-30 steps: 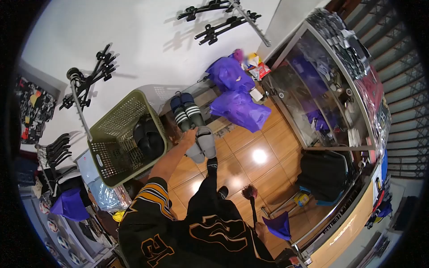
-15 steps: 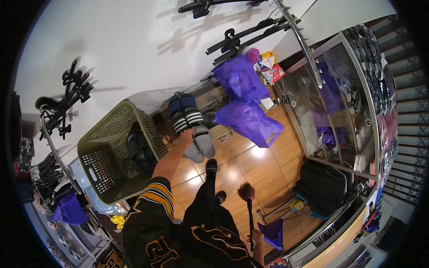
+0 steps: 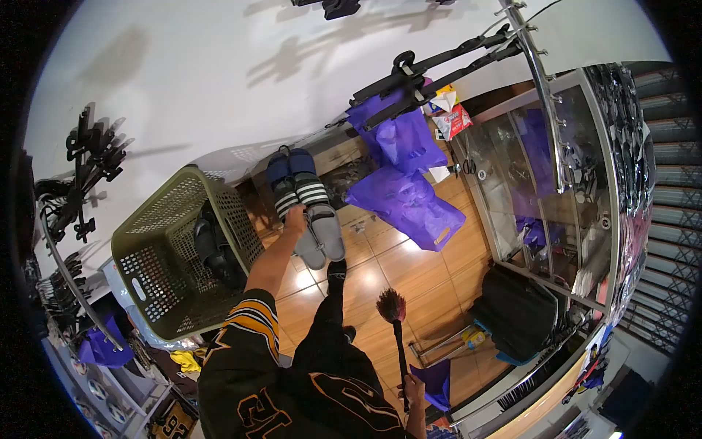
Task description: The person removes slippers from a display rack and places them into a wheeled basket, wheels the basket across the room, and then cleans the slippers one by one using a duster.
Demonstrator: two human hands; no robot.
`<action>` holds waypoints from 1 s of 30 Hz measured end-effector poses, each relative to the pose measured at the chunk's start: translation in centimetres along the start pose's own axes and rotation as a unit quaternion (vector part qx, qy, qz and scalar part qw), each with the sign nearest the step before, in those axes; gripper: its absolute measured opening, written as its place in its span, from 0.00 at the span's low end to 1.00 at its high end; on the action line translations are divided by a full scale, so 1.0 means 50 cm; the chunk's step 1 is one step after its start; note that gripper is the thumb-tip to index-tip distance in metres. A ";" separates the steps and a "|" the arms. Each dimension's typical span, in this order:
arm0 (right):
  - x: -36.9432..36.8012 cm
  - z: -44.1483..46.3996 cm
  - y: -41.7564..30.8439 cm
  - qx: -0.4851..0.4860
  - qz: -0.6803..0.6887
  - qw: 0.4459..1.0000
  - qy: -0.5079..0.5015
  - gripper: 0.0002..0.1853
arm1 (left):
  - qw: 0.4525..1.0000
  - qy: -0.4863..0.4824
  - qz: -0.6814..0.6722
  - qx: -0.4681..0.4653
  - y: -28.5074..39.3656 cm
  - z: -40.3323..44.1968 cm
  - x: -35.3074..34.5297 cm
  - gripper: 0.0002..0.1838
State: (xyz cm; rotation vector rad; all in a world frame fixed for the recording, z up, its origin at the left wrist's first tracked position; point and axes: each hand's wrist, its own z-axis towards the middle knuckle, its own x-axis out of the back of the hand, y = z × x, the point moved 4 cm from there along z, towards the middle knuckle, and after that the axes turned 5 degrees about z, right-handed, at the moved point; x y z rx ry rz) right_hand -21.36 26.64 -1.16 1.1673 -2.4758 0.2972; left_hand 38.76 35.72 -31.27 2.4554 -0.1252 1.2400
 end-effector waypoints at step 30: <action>0.001 0.073 0.012 0.130 -0.019 0.989 -0.063 0.21 | 0.980 -0.039 -0.170 -0.099 0.142 -0.411 -0.186 0.08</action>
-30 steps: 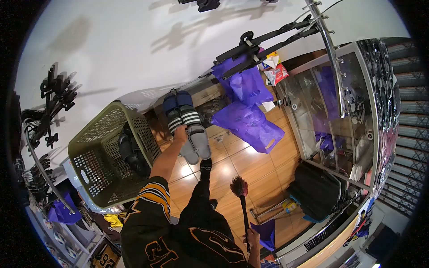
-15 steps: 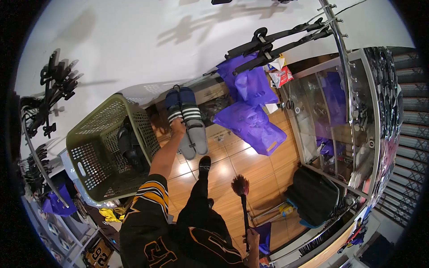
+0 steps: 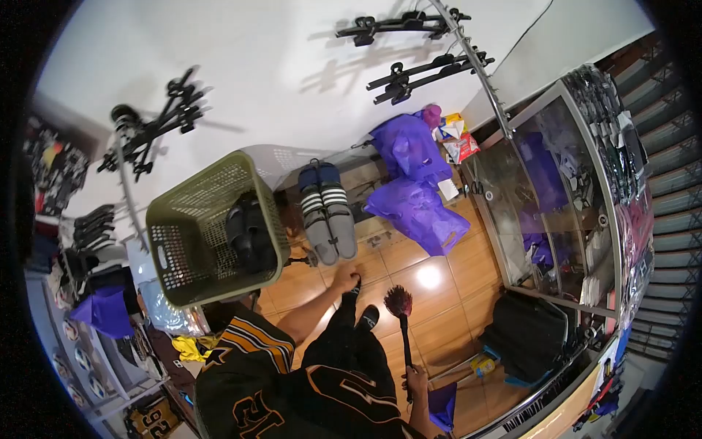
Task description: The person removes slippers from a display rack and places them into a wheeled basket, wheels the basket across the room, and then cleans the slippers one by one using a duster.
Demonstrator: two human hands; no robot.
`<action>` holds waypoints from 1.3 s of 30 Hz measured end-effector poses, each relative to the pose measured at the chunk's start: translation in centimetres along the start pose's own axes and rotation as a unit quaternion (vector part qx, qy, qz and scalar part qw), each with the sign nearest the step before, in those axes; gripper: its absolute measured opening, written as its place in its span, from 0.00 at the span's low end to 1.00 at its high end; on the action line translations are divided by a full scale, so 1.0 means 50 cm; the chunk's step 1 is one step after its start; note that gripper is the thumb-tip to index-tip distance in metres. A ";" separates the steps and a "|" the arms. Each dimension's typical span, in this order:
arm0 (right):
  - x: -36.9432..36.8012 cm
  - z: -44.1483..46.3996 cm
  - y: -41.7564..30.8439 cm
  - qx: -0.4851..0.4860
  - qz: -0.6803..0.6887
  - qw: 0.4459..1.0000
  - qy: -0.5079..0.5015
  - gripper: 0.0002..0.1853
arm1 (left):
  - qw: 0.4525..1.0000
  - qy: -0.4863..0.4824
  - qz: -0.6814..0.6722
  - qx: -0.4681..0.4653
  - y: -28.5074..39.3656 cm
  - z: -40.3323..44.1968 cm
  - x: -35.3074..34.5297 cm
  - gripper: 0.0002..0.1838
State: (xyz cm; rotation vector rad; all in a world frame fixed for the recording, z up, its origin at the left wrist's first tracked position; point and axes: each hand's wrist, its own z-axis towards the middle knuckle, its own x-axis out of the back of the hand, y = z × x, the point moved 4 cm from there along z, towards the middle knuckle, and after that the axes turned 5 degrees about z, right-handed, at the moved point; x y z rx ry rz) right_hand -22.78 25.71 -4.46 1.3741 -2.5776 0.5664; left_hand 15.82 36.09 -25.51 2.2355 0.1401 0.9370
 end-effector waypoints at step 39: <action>-0.160 -0.013 -0.020 0.142 -0.353 0.925 -0.020 0.19 | 0.953 0.274 -0.128 -0.008 -0.287 -0.146 0.761 0.14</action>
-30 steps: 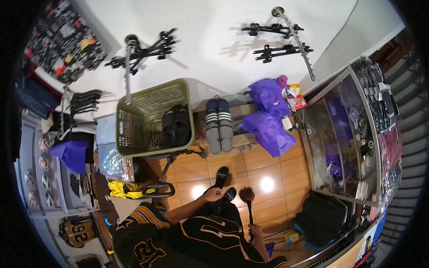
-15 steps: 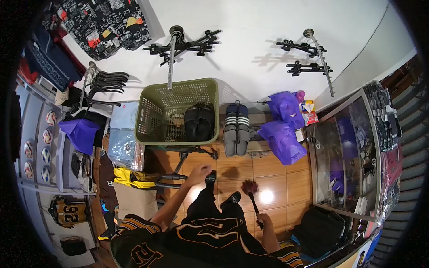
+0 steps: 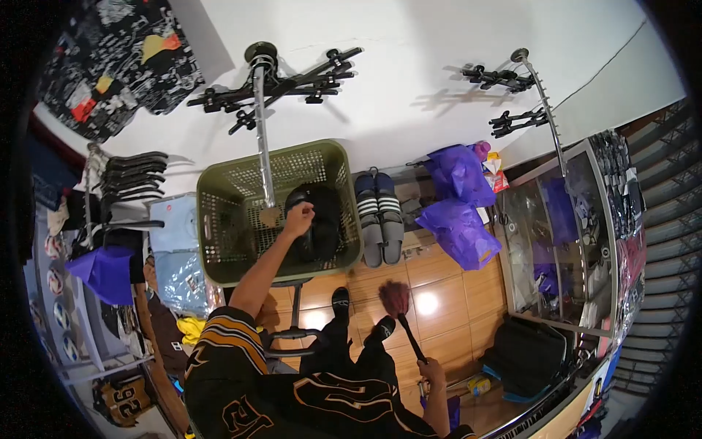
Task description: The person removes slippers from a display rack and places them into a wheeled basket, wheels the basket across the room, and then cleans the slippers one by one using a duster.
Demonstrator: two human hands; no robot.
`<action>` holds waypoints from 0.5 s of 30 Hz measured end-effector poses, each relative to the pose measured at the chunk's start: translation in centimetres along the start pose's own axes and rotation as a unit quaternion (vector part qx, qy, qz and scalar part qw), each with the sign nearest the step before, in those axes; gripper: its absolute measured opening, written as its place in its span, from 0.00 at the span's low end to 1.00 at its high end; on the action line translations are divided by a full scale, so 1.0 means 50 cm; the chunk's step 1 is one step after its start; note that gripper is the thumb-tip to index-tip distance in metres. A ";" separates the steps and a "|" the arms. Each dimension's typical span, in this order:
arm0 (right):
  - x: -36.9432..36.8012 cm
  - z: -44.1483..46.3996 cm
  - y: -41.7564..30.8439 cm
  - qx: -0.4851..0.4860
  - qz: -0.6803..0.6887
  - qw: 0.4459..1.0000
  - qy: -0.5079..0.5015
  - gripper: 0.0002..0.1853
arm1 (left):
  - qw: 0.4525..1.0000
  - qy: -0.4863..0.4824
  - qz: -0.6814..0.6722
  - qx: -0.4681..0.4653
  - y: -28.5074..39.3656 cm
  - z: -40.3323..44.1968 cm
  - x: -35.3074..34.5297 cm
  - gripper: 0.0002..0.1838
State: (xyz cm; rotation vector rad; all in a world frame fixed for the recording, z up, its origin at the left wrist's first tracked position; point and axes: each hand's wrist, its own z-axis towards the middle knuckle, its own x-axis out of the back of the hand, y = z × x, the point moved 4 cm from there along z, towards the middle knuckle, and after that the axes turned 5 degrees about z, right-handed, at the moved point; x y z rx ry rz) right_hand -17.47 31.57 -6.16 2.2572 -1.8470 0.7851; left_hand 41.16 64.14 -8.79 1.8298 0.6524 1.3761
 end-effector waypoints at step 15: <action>-0.130 -0.102 -0.069 -0.210 0.170 0.961 -0.056 0.21 | 0.925 -0.127 0.357 0.020 -0.110 0.232 -0.071 0.22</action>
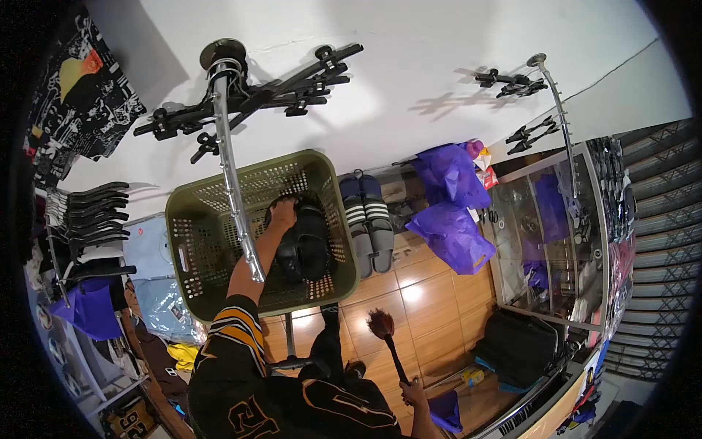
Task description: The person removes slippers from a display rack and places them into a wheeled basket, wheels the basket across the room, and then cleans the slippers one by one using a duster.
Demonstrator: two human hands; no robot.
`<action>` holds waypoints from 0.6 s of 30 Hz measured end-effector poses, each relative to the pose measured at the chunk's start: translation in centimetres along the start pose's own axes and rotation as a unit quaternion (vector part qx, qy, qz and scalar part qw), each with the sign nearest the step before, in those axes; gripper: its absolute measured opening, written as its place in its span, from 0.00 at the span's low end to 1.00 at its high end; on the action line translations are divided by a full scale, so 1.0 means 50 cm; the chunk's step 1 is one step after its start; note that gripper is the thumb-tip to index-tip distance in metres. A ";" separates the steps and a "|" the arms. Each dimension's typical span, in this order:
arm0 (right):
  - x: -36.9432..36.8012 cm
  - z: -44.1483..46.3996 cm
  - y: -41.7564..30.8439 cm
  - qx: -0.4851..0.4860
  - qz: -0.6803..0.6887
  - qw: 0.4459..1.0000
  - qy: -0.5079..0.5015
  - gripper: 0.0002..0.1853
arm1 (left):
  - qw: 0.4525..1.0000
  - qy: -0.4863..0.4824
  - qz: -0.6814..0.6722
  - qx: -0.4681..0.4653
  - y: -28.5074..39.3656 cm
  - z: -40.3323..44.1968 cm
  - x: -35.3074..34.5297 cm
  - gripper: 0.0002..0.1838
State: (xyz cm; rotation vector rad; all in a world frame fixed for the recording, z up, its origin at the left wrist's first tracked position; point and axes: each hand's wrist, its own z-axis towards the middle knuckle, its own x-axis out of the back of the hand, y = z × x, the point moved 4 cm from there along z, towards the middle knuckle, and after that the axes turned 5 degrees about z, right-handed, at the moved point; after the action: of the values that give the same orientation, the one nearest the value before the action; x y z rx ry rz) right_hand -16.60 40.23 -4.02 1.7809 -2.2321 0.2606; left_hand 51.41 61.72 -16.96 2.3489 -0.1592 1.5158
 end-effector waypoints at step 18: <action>-0.006 0.005 0.016 0.123 0.015 0.992 0.000 0.24 | 0.966 0.168 -0.164 -0.106 -0.015 -0.222 0.157 0.23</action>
State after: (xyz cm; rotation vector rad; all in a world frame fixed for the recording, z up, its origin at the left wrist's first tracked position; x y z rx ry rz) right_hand -17.34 40.62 -4.35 1.8643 -2.3126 0.5640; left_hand 45.36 66.89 -5.92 1.8154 0.1389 1.6088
